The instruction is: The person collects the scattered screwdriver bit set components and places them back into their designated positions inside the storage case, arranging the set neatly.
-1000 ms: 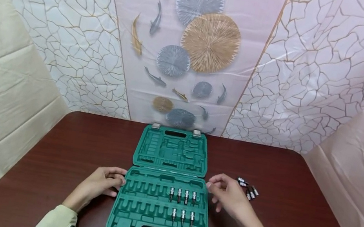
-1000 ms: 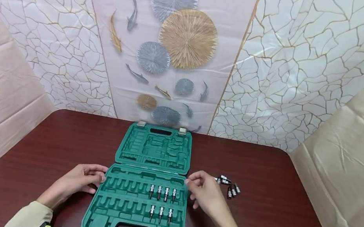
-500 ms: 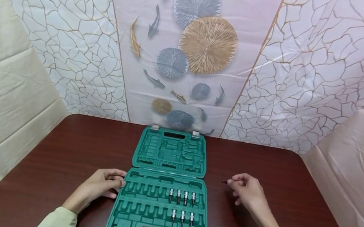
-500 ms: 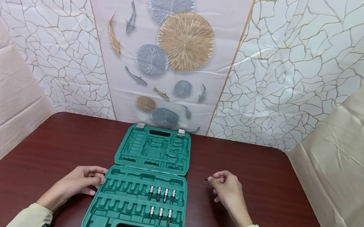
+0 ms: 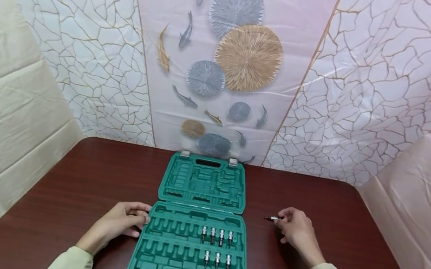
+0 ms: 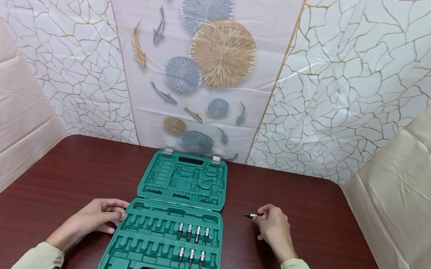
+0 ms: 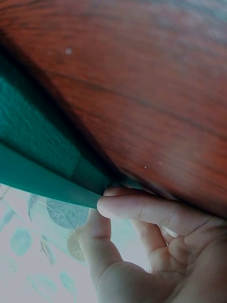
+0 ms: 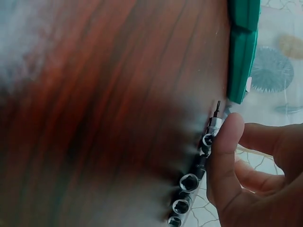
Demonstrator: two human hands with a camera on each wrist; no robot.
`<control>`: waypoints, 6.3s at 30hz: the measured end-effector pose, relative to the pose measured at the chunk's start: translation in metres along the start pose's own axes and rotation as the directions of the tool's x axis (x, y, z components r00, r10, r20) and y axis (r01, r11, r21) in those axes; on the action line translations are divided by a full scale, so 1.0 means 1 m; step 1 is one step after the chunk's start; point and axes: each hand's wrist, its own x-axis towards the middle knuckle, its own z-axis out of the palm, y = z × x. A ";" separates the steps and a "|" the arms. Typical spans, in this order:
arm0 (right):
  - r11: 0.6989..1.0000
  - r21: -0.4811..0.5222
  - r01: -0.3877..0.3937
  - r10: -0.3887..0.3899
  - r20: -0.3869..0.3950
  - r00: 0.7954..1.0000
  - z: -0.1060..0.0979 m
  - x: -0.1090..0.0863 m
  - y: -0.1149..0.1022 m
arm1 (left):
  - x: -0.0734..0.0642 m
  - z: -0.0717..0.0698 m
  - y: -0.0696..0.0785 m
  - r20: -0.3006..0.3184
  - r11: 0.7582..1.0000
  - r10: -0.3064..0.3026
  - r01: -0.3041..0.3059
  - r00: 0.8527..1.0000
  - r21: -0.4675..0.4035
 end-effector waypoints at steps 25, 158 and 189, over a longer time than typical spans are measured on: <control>0.978 -0.182 0.102 -0.104 0.001 0.995 -0.002 0.011 0.005 | 0.001 0.000 -0.002 -0.010 1.000 0.001 -0.001 1.000 -0.005; 0.951 0.198 0.237 -0.302 0.438 0.846 0.095 -0.065 -0.085 | 0.000 0.001 0.001 -0.035 1.000 -0.011 0.011 0.999 0.002; 0.968 -0.062 0.241 -0.237 0.072 0.969 0.018 -0.034 -0.041 | 0.000 0.001 0.000 -0.029 1.000 -0.004 0.004 1.000 0.006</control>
